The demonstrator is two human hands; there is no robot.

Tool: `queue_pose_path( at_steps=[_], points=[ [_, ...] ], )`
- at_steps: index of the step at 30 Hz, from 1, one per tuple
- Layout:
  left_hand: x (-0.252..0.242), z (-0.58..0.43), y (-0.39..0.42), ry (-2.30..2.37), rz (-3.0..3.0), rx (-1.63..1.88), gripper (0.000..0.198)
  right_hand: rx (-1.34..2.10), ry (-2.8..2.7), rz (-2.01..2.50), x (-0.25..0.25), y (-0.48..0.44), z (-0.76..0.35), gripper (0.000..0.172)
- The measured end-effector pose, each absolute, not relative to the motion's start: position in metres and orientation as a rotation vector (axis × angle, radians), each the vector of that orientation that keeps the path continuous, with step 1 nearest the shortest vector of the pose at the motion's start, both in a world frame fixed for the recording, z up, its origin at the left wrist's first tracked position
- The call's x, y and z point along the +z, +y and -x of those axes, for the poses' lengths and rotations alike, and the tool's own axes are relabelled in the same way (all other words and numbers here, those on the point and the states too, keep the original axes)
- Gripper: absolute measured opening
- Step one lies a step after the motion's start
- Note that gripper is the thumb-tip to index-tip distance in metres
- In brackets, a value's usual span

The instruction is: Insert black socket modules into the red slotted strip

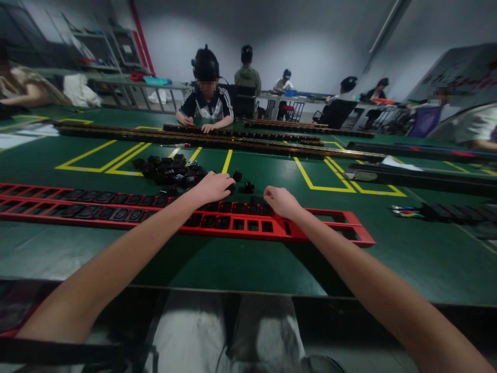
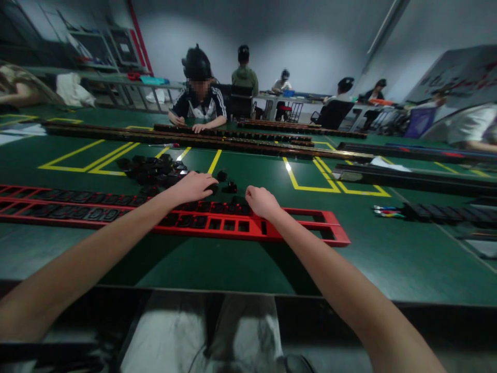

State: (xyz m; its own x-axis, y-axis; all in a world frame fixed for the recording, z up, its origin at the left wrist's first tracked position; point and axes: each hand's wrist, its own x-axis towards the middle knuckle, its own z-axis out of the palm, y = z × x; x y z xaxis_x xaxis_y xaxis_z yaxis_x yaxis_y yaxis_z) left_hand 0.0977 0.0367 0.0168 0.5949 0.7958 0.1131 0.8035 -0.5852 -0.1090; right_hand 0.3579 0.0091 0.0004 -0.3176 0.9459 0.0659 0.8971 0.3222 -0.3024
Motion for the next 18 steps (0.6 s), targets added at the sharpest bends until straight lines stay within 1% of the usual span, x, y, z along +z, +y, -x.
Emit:
queue_pose_path(
  at_steps=[6, 18],
  points=[
    [0.013, -0.095, 0.037, -1.223, 2.834, -0.189, 0.026, 0.311, -2.389, 1.671, 0.001, 0.01, -0.36, 0.021],
    [0.008, -0.095, 0.032, -1.081, 2.985, -0.747, 0.017, 0.177, -2.368, 1.719, 0.01, -0.002, -0.355, 0.022]
  ],
)
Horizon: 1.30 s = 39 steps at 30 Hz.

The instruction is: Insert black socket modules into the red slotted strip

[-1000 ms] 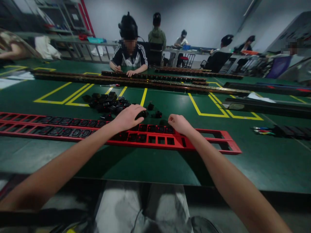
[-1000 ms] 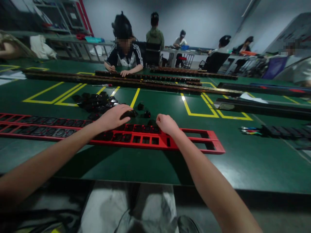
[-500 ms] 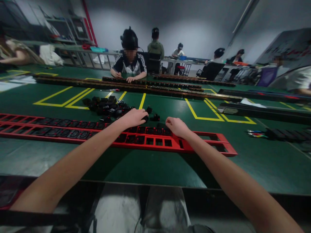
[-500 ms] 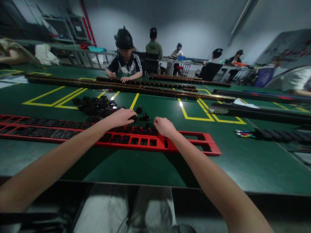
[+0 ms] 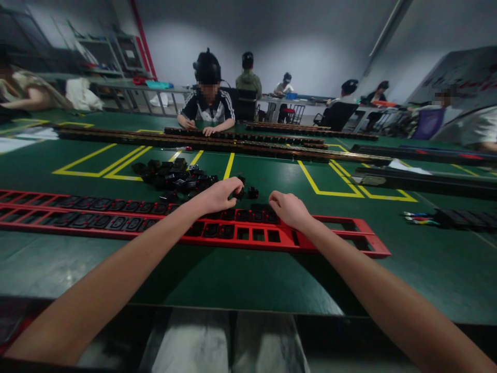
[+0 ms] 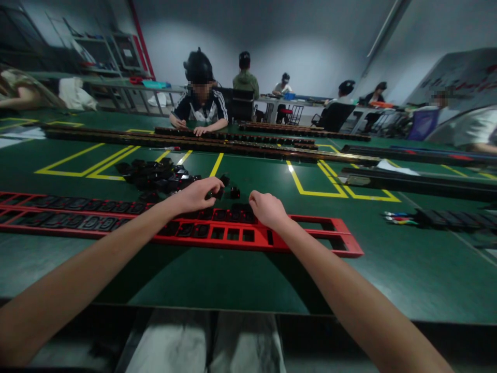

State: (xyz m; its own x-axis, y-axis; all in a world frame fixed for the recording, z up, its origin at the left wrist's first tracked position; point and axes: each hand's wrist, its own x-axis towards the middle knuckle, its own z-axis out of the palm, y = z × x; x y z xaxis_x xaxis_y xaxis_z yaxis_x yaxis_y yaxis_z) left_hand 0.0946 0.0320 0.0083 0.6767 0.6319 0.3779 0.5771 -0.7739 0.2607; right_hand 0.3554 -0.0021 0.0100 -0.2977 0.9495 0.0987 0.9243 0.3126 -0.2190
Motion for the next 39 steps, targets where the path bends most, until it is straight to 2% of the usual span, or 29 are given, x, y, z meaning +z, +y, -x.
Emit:
queue_pose_path(
  at_steps=[2, 8, 12, 19, 22, 27, 33, 39],
  points=[
    [0.008, -0.095, 0.031, 0.987, -2.738, 0.746, 0.021, 0.157, -2.371, 1.712, 0.009, -0.002, -0.356, 0.021],
    [0.011, -0.095, 0.027, 0.87, -2.723, 0.78, 0.057, 0.133, -2.377, 1.737, 0.009, -0.002, -0.357, 0.021],
    [0.011, -0.096, 0.026, 0.911, -2.753, 0.757, 0.067, 0.122, -2.375, 1.71, 0.008, -0.002, -0.357, 0.021],
    [0.014, -0.096, 0.023, 0.98, -2.815, 0.699, 0.035, 0.167, -2.369, 1.69, 0.006, 0.0, -0.359, 0.02],
    [0.019, -0.097, 0.017, 1.026, -2.809, 0.684, 0.034, 0.184, -2.361, 1.687, 0.006, 0.0, -0.358, 0.02],
    [0.027, -0.103, 0.002, 1.107, -2.859, 0.388, 0.035, 0.21, -2.345, 1.698, 0.007, 0.0, -0.358, 0.021],
    [0.033, -0.113, -0.017, 0.857, -2.949, 0.297, 0.024, 0.186, -2.35, 1.67, 0.003, 0.002, -0.36, 0.019],
    [0.03, -0.119, -0.024, 0.727, -2.993, 0.222, 0.025, 0.217, -2.342, 1.655, 0.002, 0.002, -0.361, 0.018]
  ],
)
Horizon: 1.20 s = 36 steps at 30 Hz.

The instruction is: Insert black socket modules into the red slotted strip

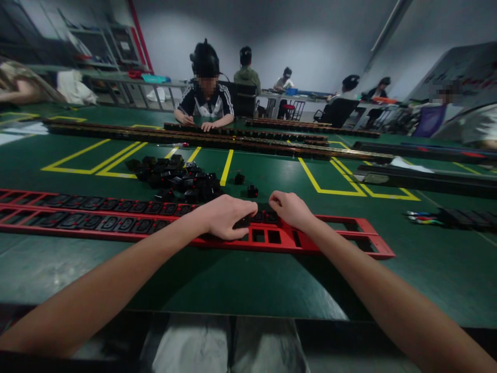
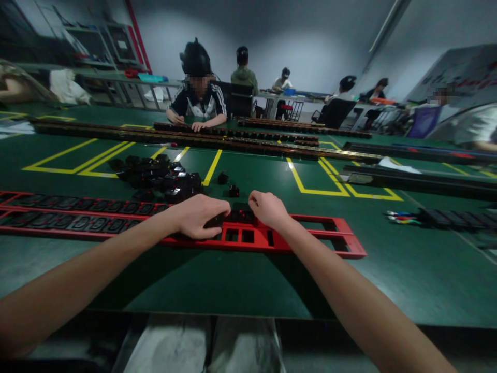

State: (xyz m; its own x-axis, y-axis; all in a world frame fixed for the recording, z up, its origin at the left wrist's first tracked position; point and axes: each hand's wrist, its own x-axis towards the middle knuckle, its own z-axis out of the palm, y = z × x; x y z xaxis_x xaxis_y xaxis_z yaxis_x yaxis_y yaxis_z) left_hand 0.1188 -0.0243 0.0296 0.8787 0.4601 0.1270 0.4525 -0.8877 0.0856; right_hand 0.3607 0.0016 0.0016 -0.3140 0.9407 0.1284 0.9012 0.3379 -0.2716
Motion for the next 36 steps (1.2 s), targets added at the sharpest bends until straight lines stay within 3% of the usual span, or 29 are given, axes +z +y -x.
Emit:
queue_pose_path(
  at_steps=[22, 36],
  points=[
    [0.0274, -0.1182, -0.025, 0.74, -2.915, 0.297, 0.037, 0.258, -2.358, 1.664, 0.0033, 0.0029, -0.3606, 0.02],
    [0.0236, -0.1175, -0.0236, 0.61, -2.829, 0.44, 0.025, 0.26, -2.372, 1.645, 0.0009, 0.0049, -0.3614, 0.021]
  ],
)
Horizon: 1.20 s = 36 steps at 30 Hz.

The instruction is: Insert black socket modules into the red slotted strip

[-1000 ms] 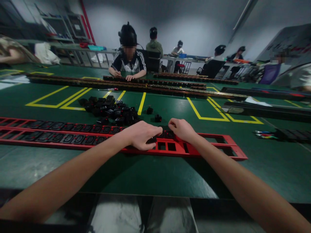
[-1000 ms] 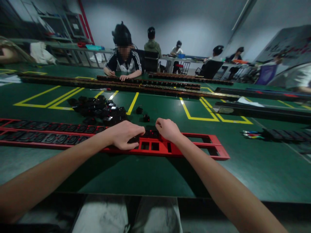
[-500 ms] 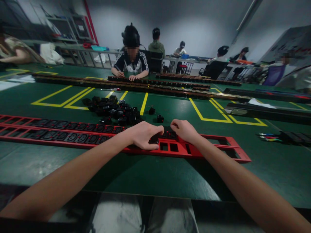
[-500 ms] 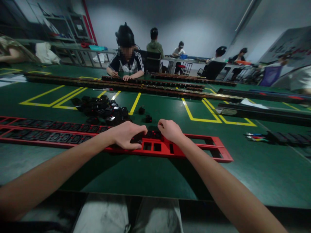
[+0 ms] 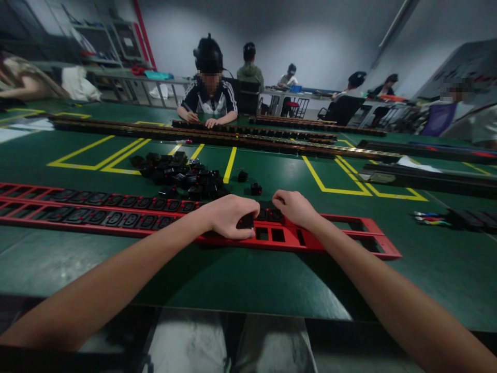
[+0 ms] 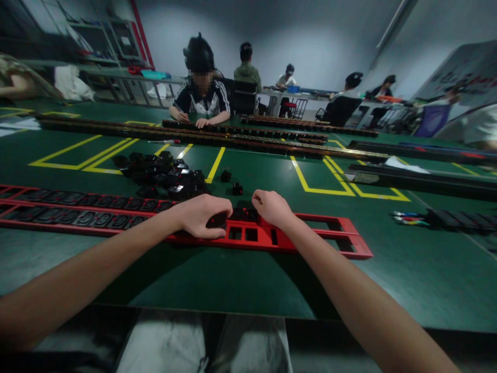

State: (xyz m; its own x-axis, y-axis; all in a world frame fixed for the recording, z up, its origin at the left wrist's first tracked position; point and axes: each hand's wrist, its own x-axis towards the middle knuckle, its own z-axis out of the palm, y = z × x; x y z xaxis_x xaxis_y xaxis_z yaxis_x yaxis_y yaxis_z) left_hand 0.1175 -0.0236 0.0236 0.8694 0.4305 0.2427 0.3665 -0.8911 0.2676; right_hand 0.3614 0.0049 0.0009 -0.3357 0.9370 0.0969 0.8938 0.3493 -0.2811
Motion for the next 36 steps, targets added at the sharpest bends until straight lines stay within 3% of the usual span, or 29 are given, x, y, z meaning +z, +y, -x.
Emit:
queue_pose_path(
  at_steps=[11, 19, 36],
  points=[
    [0.0256, -0.1159, -0.0249, 0.63, -2.778, 0.437, 0.032, 0.275, -2.367, 1.648, 0.0033, 0.003, -0.3608, 0.022],
    [0.0218, -0.118, -0.0244, 0.485, -2.896, 0.43, 0.022, 0.256, -2.385, 1.634, 0.0023, 0.004, -0.3611, 0.022],
    [0.0219, -0.1179, -0.0264, 0.423, -2.98, 0.391, 0.026, 0.26, -2.394, 1.646, 0.0019, 0.0045, -0.3619, 0.022]
  ],
)
